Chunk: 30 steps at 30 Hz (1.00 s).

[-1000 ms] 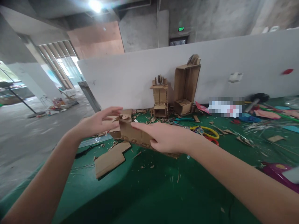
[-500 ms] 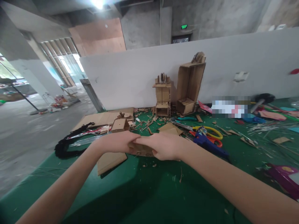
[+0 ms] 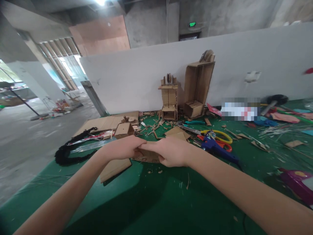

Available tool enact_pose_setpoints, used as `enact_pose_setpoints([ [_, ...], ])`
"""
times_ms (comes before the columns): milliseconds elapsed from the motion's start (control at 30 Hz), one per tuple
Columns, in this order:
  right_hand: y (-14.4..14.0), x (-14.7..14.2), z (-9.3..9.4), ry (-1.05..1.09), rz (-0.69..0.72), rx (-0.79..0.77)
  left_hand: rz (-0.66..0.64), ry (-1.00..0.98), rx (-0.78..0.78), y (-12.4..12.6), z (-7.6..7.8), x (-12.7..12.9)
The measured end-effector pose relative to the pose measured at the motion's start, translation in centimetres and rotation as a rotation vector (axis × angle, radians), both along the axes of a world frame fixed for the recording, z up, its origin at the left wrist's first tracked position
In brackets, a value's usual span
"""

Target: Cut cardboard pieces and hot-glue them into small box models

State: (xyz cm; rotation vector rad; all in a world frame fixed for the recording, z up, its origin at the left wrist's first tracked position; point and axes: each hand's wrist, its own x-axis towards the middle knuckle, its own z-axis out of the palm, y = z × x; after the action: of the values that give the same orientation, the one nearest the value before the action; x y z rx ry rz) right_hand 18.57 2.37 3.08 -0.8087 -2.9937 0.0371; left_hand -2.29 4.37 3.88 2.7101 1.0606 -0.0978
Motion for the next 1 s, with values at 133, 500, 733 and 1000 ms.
enact_pose_setpoints([
  [133, 0.0, 0.0, -0.2, 0.004, 0.004, 0.014, 0.006, -0.034, -0.01, -0.1, -0.2, 0.0],
  [500, 0.0, 0.0, -0.3, 0.013, 0.014, 0.044, 0.088, -0.045, 0.07, -0.6, -0.5, 0.2],
  [733, -0.8, 0.1, 0.1, 0.143, -0.113, -0.003, 0.13, -0.005, 0.093, -0.7, -0.9, 0.3],
  [1000, -0.3, 2.2, 0.1, -0.051, -0.273, -0.172, 0.081, 0.009, 0.078, -0.4, -0.9, 0.4],
])
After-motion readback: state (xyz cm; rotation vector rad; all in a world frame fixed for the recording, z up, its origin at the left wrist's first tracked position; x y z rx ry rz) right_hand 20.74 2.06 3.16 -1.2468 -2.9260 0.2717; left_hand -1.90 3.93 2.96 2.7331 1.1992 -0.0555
